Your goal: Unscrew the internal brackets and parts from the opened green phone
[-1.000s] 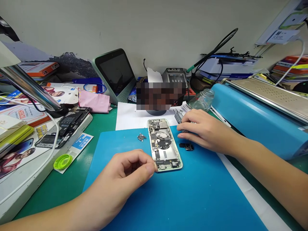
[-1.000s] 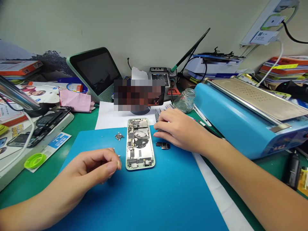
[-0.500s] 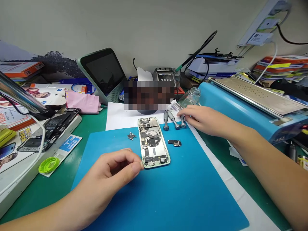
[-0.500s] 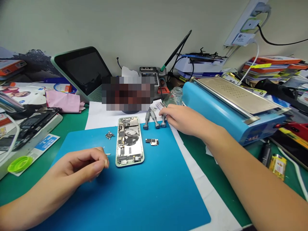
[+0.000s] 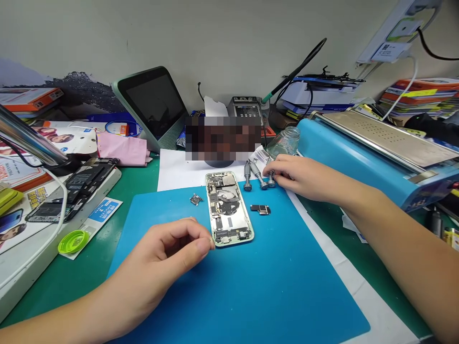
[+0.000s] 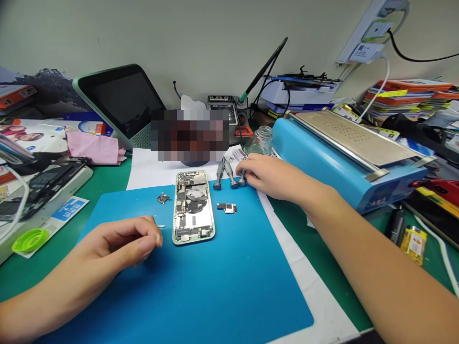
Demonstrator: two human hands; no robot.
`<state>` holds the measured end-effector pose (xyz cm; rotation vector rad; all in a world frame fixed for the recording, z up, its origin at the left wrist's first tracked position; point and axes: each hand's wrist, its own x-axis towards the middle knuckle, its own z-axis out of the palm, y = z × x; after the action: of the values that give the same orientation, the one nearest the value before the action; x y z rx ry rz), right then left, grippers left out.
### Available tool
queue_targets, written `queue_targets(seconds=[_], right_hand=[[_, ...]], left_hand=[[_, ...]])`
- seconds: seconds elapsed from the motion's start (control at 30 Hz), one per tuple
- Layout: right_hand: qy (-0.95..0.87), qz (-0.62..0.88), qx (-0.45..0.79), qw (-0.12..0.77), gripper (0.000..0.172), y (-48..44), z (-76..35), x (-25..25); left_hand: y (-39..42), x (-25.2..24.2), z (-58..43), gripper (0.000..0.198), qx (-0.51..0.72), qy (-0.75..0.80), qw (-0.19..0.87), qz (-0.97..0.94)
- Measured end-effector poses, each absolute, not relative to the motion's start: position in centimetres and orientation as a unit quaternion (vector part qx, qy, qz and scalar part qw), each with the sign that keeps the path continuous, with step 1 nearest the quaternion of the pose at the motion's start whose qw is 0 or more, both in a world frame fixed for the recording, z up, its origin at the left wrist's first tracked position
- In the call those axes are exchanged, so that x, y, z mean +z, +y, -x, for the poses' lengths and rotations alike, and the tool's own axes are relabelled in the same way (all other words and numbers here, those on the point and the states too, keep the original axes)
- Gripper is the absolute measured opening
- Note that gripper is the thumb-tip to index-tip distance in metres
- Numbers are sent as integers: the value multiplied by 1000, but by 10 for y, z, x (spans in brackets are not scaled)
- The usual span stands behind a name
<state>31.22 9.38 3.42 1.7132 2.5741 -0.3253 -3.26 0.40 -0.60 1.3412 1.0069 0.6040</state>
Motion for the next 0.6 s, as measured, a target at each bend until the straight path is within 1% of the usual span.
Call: queue_targets(seconds=[0.23, 0.6], right_hand=[[824, -555, -114, 15, 42, 94, -311, 35], [823, -557, -111, 8, 39, 93, -310, 36]], left_hand=[[4, -5, 33, 40, 260, 436, 631, -586], [6, -5, 32, 42, 255, 434, 635, -586]])
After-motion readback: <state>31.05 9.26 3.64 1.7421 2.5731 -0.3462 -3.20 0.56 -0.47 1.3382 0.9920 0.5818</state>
